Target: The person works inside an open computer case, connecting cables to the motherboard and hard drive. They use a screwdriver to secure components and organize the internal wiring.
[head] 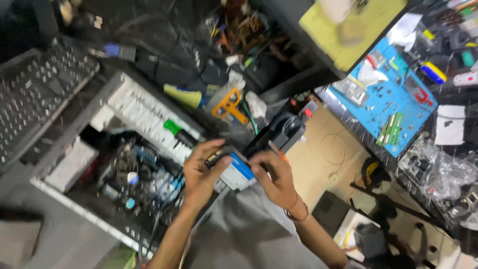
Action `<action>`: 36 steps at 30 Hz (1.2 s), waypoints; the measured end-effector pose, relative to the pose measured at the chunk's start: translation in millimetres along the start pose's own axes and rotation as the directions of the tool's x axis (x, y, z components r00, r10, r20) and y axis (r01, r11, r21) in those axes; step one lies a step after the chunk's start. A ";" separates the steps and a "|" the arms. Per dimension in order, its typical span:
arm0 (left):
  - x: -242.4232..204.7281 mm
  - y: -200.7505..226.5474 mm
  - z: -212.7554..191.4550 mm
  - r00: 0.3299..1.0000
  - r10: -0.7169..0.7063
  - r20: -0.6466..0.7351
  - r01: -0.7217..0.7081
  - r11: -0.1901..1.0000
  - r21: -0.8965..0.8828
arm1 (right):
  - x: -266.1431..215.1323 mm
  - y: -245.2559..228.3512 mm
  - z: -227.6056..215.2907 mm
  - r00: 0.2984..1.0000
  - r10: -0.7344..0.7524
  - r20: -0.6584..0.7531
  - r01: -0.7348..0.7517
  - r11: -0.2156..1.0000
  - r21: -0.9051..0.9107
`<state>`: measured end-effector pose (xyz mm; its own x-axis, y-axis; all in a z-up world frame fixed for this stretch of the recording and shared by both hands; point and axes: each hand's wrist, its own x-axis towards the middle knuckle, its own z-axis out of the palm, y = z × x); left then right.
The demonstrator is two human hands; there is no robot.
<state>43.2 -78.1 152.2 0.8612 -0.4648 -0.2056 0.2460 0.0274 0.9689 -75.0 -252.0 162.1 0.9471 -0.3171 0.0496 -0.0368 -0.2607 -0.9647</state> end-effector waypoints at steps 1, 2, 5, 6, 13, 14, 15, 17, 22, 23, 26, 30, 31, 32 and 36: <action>11.0 -0.4 10.4 0.998 -0.053 -0.026 0.051 0.996 -0.075 | 2.8 1.0 -9.7 0.998 -0.016 -0.057 0.014 0.999 -0.031; 22.3 5.9 18.9 0.999 -0.031 -0.014 0.030 0.997 -0.073 | 11.0 -5.1 -18.5 0.997 -0.036 -0.072 0.034 0.999 -0.036; 48.2 25.0 46.2 0.994 -0.017 0.108 0.018 1.000 -0.017 | 28.7 -23.8 -47.0 0.983 -0.109 -0.149 0.114 0.993 0.024; 57.0 32.5 56.0 0.988 -0.020 0.155 0.023 1.000 -0.019 | 36.8 -29.9 -58.7 0.974 -0.151 -0.171 0.156 0.988 0.017; 98.5 99.8 119.8 0.967 0.057 0.250 -0.053 0.998 -0.023 | 95.3 -62.5 -149.0 0.854 -0.365 -0.371 0.316 0.930 -0.187; 103.8 107.1 123.5 0.964 0.063 0.257 -0.060 0.998 -0.022 | 111.5 -67.4 -162.2 0.849 -0.370 -0.378 0.320 0.928 -0.191; 107.0 114.1 127.2 0.967 0.038 0.253 -0.054 0.997 0.055 | 126.1 -72.8 -175.3 0.837 -0.406 -0.366 0.304 0.902 -0.307; 113.6 122.9 134.0 0.969 0.015 0.246 -0.048 0.990 0.131 | 154.8 -83.8 -196.7 0.827 -0.441 -0.348 0.284 0.863 -0.418; 123.0 126.4 148.6 0.988 0.058 0.147 -0.066 0.997 0.050 | 216.2 -104.0 -223.4 0.907 -0.418 -0.052 0.290 0.710 -0.642; 124.0 126.5 149.1 0.988 0.052 0.143 -0.060 0.997 0.049 | 222.0 -104.5 -224.4 0.910 -0.413 -0.048 0.289 0.712 -0.639; 126.0 124.3 149.1 0.991 0.020 0.132 -0.034 0.994 0.103 | 237.3 -104.2 -227.1 0.920 -0.391 -0.003 0.305 0.721 -0.622; 125.8 120.1 147.2 0.992 0.019 0.124 -0.027 0.998 0.061 | 246.6 -99.2 -233.5 0.912 -0.393 0.115 0.378 0.699 -0.607; 125.1 119.9 147.2 0.991 0.022 0.130 -0.028 0.999 0.045 | 246.5 -98.0 -235.6 0.921 -0.364 0.139 0.368 0.694 -0.619; 124.1 120.6 147.1 0.992 0.016 0.127 -0.022 0.999 0.045 | 246.9 -99.4 -234.1 0.923 -0.358 0.141 0.365 0.697 -0.617; 126.3 123.2 149.0 0.991 0.011 0.135 -0.007 1.000 -0.031 | 251.0 -104.0 -232.2 0.953 -0.273 0.130 0.294 0.735 -0.610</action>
<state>116.1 -265.3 266.1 0.7960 -0.5796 -0.1744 0.2535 0.0576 0.9656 92.5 -516.2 334.9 0.9542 -0.1122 0.2773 0.0571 -0.8416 -0.5371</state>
